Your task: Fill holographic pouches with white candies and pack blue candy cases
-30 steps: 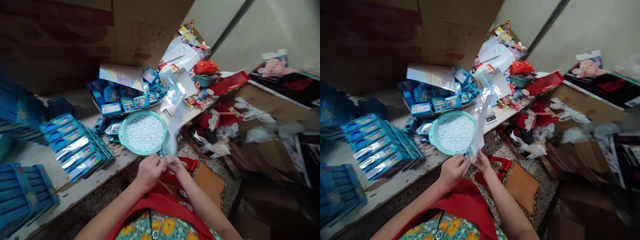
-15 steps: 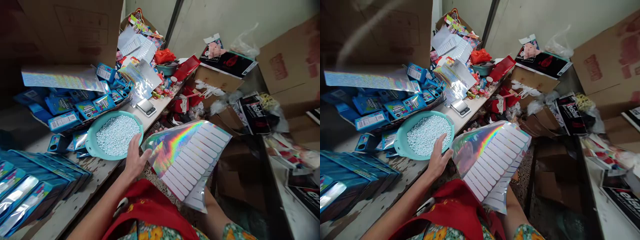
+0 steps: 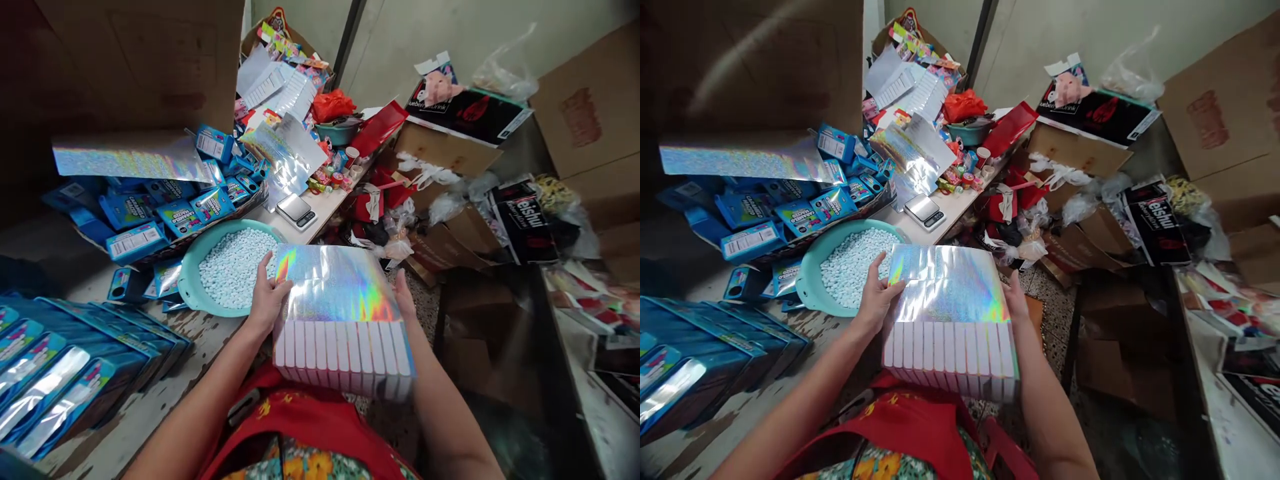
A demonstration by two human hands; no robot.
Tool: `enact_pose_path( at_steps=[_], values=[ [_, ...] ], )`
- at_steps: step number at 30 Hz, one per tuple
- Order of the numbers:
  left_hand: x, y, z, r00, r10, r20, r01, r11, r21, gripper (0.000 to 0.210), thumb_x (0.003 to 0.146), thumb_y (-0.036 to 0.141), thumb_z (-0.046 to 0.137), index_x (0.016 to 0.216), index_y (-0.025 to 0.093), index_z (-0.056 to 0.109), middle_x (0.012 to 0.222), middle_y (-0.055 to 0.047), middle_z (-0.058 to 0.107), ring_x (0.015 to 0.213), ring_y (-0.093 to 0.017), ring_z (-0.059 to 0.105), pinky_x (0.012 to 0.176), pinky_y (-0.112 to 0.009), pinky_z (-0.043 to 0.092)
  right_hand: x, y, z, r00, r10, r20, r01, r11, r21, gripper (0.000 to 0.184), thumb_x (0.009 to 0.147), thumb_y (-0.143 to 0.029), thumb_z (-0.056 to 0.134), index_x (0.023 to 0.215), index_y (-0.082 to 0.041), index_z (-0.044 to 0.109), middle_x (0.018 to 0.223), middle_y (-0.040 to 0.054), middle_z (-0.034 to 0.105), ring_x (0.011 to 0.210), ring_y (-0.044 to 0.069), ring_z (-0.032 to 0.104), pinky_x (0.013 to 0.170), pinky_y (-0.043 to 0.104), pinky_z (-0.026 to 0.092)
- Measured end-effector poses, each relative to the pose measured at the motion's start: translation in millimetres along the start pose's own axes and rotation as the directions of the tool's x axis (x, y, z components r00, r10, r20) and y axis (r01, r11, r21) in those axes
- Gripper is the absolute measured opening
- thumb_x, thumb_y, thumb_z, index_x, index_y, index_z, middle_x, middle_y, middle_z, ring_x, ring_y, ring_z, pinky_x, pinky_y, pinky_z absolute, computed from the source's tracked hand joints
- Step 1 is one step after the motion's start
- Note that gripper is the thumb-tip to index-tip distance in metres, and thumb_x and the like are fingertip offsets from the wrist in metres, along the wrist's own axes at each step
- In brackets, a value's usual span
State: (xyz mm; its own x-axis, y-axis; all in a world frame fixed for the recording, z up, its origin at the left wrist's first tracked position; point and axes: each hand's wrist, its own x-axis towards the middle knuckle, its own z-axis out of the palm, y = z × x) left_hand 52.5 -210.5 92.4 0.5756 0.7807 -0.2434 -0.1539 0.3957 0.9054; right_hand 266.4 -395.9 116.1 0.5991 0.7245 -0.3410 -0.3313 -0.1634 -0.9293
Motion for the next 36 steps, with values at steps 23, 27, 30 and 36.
enact_pose_path(
  at_steps=[23,27,30,36],
  values=[
    [-21,13,-39.6,0.993,0.116,0.017,-0.105,0.814,0.571,0.018,0.076,0.032,0.065,0.087,0.02,0.073,0.086,-0.003,0.069,0.085,-0.018,0.061,0.083,-0.031,0.047,-7,12,14,0.959,-0.13,-0.251,0.074,0.972,-0.222,0.05,0.059,-0.036,0.083,0.103,-0.02,0.068,0.075,0.0011,0.066,0.062,0.014,0.06,0.057,0.029,0.052],
    [-34,14,-34.2,0.912,0.404,0.062,-0.289,0.53,0.798,0.013,0.08,0.03,0.061,0.077,0.022,0.072,0.107,-0.007,0.06,0.107,-0.023,0.053,0.092,-0.037,0.042,-5,5,25,0.911,-0.375,-0.171,0.202,0.769,-0.606,0.042,0.069,-0.047,0.073,0.1,-0.019,0.068,0.086,0.0063,0.065,0.077,0.021,0.061,0.074,0.042,0.051],
    [-43,10,-17.9,0.854,0.42,0.307,-0.488,0.442,0.753,0.017,0.087,0.024,0.05,0.086,0.02,0.067,0.114,-0.008,0.06,0.108,-0.019,0.054,0.09,-0.031,0.043,-5,-3,59,0.799,-0.586,0.139,0.402,0.346,-0.848,0.044,0.069,-0.048,0.074,0.104,-0.023,0.068,0.108,0.0098,0.062,0.106,0.028,0.053,0.097,0.049,0.038],
    [-39,16,-19.6,0.957,0.182,0.227,-0.29,0.573,0.767,0.021,0.088,0.029,0.046,0.077,0.02,0.061,0.067,0.002,0.059,0.063,-0.011,0.052,0.063,-0.021,0.039,17,-5,105,0.726,-0.119,0.677,0.683,0.241,-0.69,0.014,0.088,-0.031,0.058,0.084,-0.027,0.071,0.081,-0.0014,0.071,0.079,0.016,0.063,0.096,0.04,0.036]
  ],
)
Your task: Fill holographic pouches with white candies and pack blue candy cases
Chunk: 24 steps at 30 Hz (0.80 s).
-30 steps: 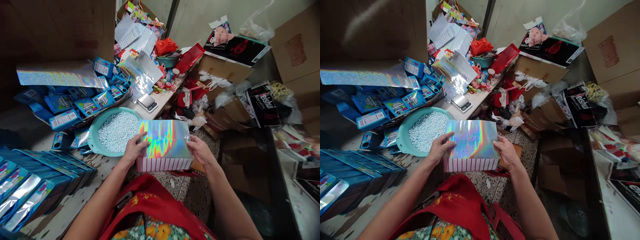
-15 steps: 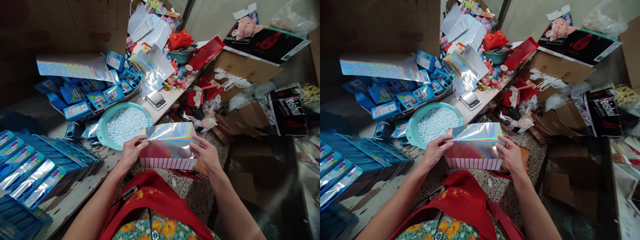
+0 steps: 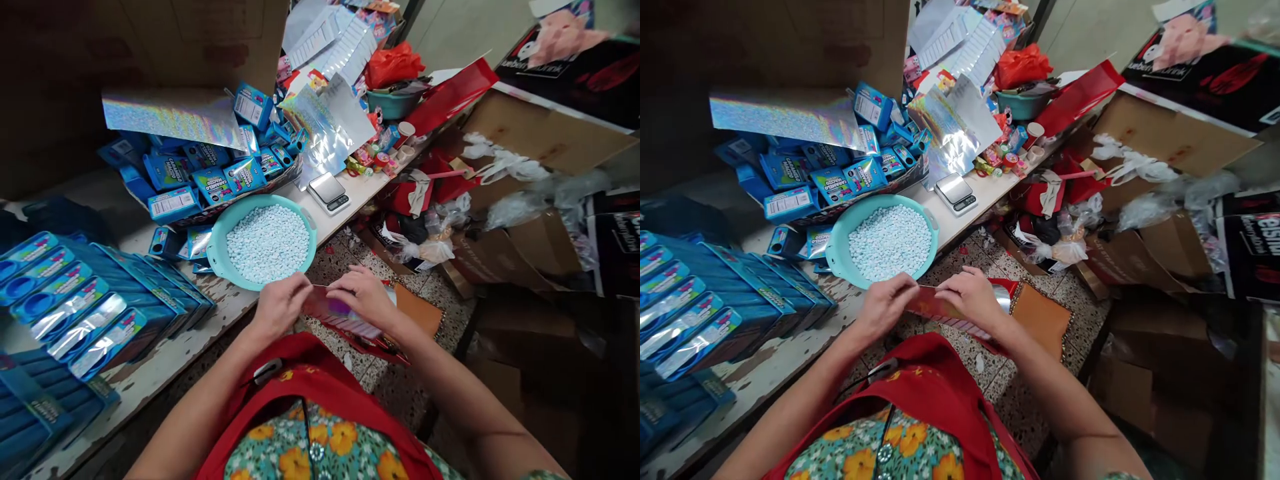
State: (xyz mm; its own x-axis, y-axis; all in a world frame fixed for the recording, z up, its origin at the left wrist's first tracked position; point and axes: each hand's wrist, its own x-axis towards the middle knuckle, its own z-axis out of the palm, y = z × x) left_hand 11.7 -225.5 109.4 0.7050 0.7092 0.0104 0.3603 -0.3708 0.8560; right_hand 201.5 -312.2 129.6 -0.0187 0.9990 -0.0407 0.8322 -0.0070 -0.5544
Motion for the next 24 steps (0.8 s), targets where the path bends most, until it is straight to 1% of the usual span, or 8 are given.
enact_pose_path(
  at_steps=[2,6,9,12,15,17,19,24],
  values=[
    [-1,-15,-12.4,0.979,-0.172,-0.11,0.163,0.983,-0.085,0.021,0.085,0.032,0.049,0.072,0.019,0.058,0.066,0.003,0.058,0.063,-0.011,0.052,0.061,-0.02,0.039,8,20,-3,0.995,0.055,0.078,-0.062,0.994,0.093,0.015,0.087,-0.032,0.058,0.084,-0.025,0.072,0.083,-0.0005,0.072,0.076,0.016,0.064,0.079,0.031,0.043],
    [-8,-45,-29.2,0.857,-0.443,-0.263,0.414,0.896,-0.158,0.021,0.081,0.036,0.052,0.074,0.019,0.06,0.069,0.001,0.062,0.067,-0.014,0.056,0.062,-0.022,0.041,29,62,-9,0.979,0.131,0.159,-0.175,0.934,0.311,0.018,0.084,-0.034,0.059,0.084,-0.023,0.074,0.08,-0.0011,0.073,0.071,0.016,0.064,0.065,0.025,0.044],
    [-7,-50,-34.4,0.794,-0.402,-0.455,0.472,0.88,0.046,0.024,0.085,0.036,0.048,0.089,0.02,0.066,0.084,-0.006,0.069,0.085,-0.022,0.061,0.077,-0.03,0.044,59,68,-3,0.983,0.105,0.152,-0.157,0.911,0.381,0.021,0.082,-0.034,0.058,0.086,-0.02,0.074,0.079,0.0002,0.072,0.072,0.017,0.063,0.066,0.026,0.045],
    [8,-44,-39.7,0.852,-0.123,-0.509,0.334,0.877,0.346,0.034,0.085,0.037,0.051,0.112,0.02,0.062,0.115,-0.013,0.064,0.119,-0.03,0.049,0.099,-0.041,0.033,98,56,8,0.98,0.008,0.2,-0.091,0.908,0.41,0.023,0.08,-0.034,0.057,0.085,-0.02,0.074,0.078,0.0011,0.072,0.073,0.018,0.063,0.069,0.028,0.046],
    [38,-47,-47.8,0.959,-0.157,-0.234,0.255,0.835,0.487,0.031,0.086,0.043,0.05,0.102,0.022,0.065,0.105,-0.011,0.068,0.111,-0.03,0.055,0.094,-0.041,0.035,140,47,18,0.955,-0.09,0.282,-0.059,0.875,0.48,0.024,0.079,-0.036,0.06,0.088,-0.02,0.075,0.083,0.0015,0.073,0.077,0.018,0.064,0.072,0.028,0.047],
    [62,-59,-55.0,0.95,-0.273,-0.153,0.312,0.787,0.532,0.035,0.09,0.046,0.04,0.093,0.022,0.066,0.093,-0.01,0.07,0.094,-0.026,0.061,0.082,-0.036,0.039,170,50,25,0.963,-0.053,0.263,-0.094,0.852,0.515,0.024,0.075,-0.037,0.064,0.086,-0.02,0.075,0.082,0.002,0.073,0.076,0.018,0.064,0.07,0.028,0.047],
    [88,-76,-62.0,0.93,-0.304,-0.206,0.367,0.734,0.571,0.042,0.093,0.046,0.032,0.095,0.021,0.065,0.092,-0.011,0.069,0.087,-0.025,0.062,0.075,-0.034,0.038,200,59,34,0.986,0.023,0.167,-0.107,0.848,0.519,0.023,0.071,-0.037,0.067,0.082,-0.018,0.075,0.08,0.0028,0.073,0.074,0.018,0.064,0.067,0.027,0.047],
    [145,-121,-63.8,0.931,-0.246,-0.269,0.357,0.76,0.542,0.037,0.092,0.042,0.04,0.11,0.019,0.062,0.103,-0.012,0.067,0.1,-0.026,0.058,0.081,-0.034,0.034,256,84,66,0.998,0.026,0.05,-0.046,0.889,0.456,0.028,0.076,-0.032,0.062,0.098,-0.015,0.07,0.068,0.0012,0.068,0.064,0.015,0.06,0.062,0.026,0.046]
  ],
)
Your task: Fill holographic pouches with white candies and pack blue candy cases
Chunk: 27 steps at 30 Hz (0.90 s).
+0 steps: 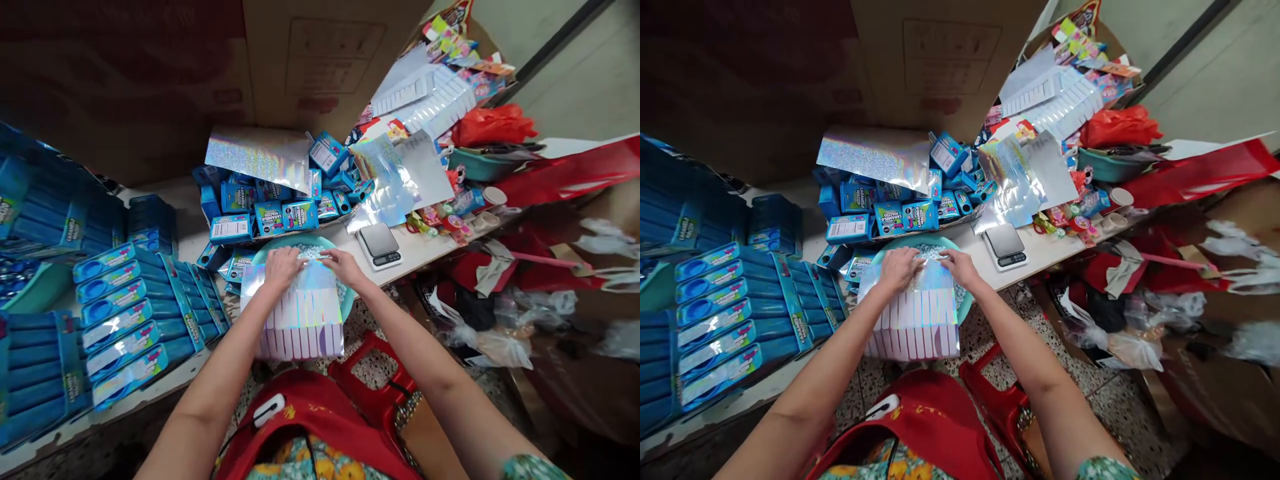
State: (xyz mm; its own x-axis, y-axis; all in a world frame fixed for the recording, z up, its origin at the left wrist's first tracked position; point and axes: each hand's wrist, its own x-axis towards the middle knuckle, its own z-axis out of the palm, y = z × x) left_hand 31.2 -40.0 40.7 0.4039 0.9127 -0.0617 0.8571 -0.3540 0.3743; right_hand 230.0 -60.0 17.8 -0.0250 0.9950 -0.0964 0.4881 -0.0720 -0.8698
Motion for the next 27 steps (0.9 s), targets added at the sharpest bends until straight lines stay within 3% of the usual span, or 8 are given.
enact_pose_path(
  at_steps=[3,6,9,11,16,18,23,27],
  values=[
    [19,0,19.0,0.994,0.054,0.091,-0.036,0.981,-0.189,0.037,0.091,0.047,0.04,0.11,0.024,0.063,0.104,-0.006,0.069,0.097,-0.022,0.06,0.079,-0.031,0.034,11,10,7,0.999,-0.025,0.047,0.026,1.0,-0.012,0.032,0.081,-0.03,0.058,0.109,-0.016,0.064,0.071,0.0013,0.069,0.067,0.016,0.063,0.065,0.027,0.049],
    [30,1,30.1,0.986,0.038,0.163,0.001,0.973,-0.23,0.038,0.092,0.044,0.037,0.09,0.022,0.067,0.09,-0.006,0.071,0.088,-0.022,0.061,0.075,-0.029,0.033,10,13,10,0.991,-0.136,-0.01,0.13,0.963,-0.237,0.03,0.086,-0.027,0.055,0.114,-0.02,0.062,0.1,0.0074,0.07,0.091,0.021,0.065,0.081,0.033,0.051],
    [43,-1,33.6,0.986,0.022,0.165,0.015,0.976,-0.219,0.038,0.092,0.04,0.035,0.085,0.02,0.066,0.088,-0.008,0.07,0.088,-0.023,0.061,0.075,-0.03,0.033,5,18,11,0.962,-0.272,-0.019,0.216,0.803,-0.556,0.032,0.091,-0.027,0.049,0.122,-0.024,0.059,0.129,0.0093,0.057,0.117,0.026,0.053,0.096,0.041,0.045],
    [51,-2,34.4,0.985,0.022,0.173,0.019,0.973,-0.229,0.037,0.091,0.04,0.036,0.083,0.02,0.066,0.09,-0.008,0.07,0.089,-0.023,0.061,0.075,-0.03,0.033,0,24,13,0.947,-0.318,0.031,0.261,0.711,-0.653,0.039,0.094,-0.027,0.044,0.133,-0.023,0.049,0.139,0.0094,0.048,0.127,0.027,0.044,0.101,0.044,0.041],
    [62,-5,33.6,0.974,0.029,0.224,0.035,0.961,-0.274,0.034,0.088,0.04,0.04,0.08,0.019,0.066,0.09,-0.007,0.069,0.082,-0.021,0.059,0.068,-0.027,0.033,-17,38,13,0.924,-0.351,0.152,0.36,0.661,-0.659,0.047,0.095,-0.029,0.041,0.141,-0.019,0.036,0.149,0.0087,0.033,0.139,0.027,0.027,0.106,0.046,0.035],
    [62,-5,31.2,0.968,0.061,0.245,0.018,0.951,-0.31,0.034,0.087,0.039,0.04,0.079,0.018,0.066,0.087,-0.006,0.069,0.078,-0.019,0.057,0.065,-0.026,0.032,-23,38,9,0.923,-0.349,0.163,0.369,0.678,-0.635,0.046,0.095,-0.03,0.04,0.14,-0.02,0.039,0.148,0.0088,0.036,0.138,0.027,0.028,0.107,0.046,0.035],
    [60,-3,24.7,0.965,0.124,0.232,-0.03,0.928,-0.372,0.037,0.086,0.039,0.038,0.074,0.016,0.065,0.078,-0.005,0.066,0.068,-0.017,0.052,0.06,-0.027,0.03,-22,29,4,0.941,-0.337,0.031,0.281,0.725,-0.629,0.05,0.093,-0.039,0.044,0.139,-0.018,0.04,0.145,0.0117,0.038,0.133,0.028,0.034,0.106,0.048,0.034],
    [60,1,25.5,0.96,0.147,0.238,-0.036,0.908,-0.418,0.033,0.082,0.034,0.041,0.07,0.015,0.065,0.071,-0.004,0.062,0.065,-0.016,0.049,0.058,-0.027,0.029,-20,28,9,0.949,-0.308,0.062,0.273,0.709,-0.651,0.048,0.094,-0.036,0.044,0.138,-0.018,0.042,0.14,0.0117,0.045,0.13,0.03,0.038,0.105,0.049,0.034]
  ],
)
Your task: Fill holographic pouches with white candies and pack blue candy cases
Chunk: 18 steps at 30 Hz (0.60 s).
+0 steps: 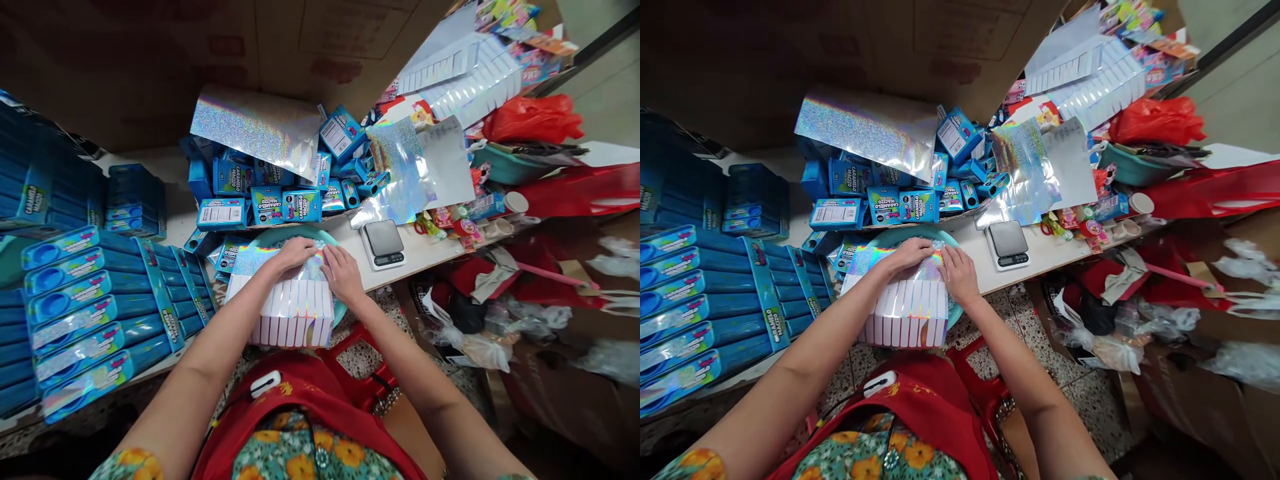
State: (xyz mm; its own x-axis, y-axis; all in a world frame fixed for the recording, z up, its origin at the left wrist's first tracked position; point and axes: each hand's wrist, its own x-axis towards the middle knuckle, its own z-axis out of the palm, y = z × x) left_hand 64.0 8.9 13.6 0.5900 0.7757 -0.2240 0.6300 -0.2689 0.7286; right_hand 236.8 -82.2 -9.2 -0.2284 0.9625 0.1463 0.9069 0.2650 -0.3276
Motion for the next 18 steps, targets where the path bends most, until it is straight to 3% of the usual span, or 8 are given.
enact_pose_path(
  at_steps=[7,13,15,18],
  values=[
    [1,-3,3.4,0.997,-0.059,-0.04,0.059,0.998,-0.001,0.032,0.083,0.034,0.042,0.072,0.016,0.065,0.076,-0.005,0.066,0.07,-0.018,0.054,0.06,-0.027,0.031,-15,-5,-1,0.998,-0.068,-0.014,0.068,0.997,0.038,0.029,0.094,-0.029,0.045,0.119,-0.02,0.058,0.132,0.0099,0.054,0.123,0.027,0.046,0.1,0.045,0.038],
    [-1,-3,2.1,0.999,-0.041,-0.026,0.042,0.998,0.036,0.032,0.084,0.034,0.04,0.074,0.017,0.065,0.08,-0.006,0.067,0.074,-0.019,0.056,0.062,-0.027,0.032,-1,-7,-12,0.984,0.071,-0.161,-0.045,0.987,0.157,0.026,0.092,-0.032,0.048,0.114,-0.021,0.058,0.123,0.0111,0.056,0.113,0.025,0.05,0.097,0.041,0.041],
    [0,-3,3.9,0.998,-0.052,-0.029,0.054,0.996,0.07,0.032,0.086,0.034,0.039,0.077,0.017,0.065,0.084,-0.006,0.068,0.078,-0.02,0.058,0.064,-0.027,0.033,5,-7,-15,0.986,0.06,-0.154,-0.037,0.988,0.152,0.022,0.092,-0.031,0.048,0.107,-0.021,0.061,0.119,0.0104,0.059,0.11,0.025,0.051,0.095,0.039,0.042],
    [2,-5,9.8,0.994,-0.091,-0.056,0.099,0.981,0.169,0.035,0.089,0.036,0.037,0.082,0.018,0.066,0.088,-0.008,0.069,0.086,-0.023,0.059,0.073,-0.031,0.034,8,-9,-30,0.997,0.038,-0.072,-0.034,0.998,0.059,0.019,0.092,-0.031,0.048,0.09,-0.02,0.064,0.096,0.0094,0.066,0.094,0.024,0.056,0.085,0.037,0.042]
  ],
)
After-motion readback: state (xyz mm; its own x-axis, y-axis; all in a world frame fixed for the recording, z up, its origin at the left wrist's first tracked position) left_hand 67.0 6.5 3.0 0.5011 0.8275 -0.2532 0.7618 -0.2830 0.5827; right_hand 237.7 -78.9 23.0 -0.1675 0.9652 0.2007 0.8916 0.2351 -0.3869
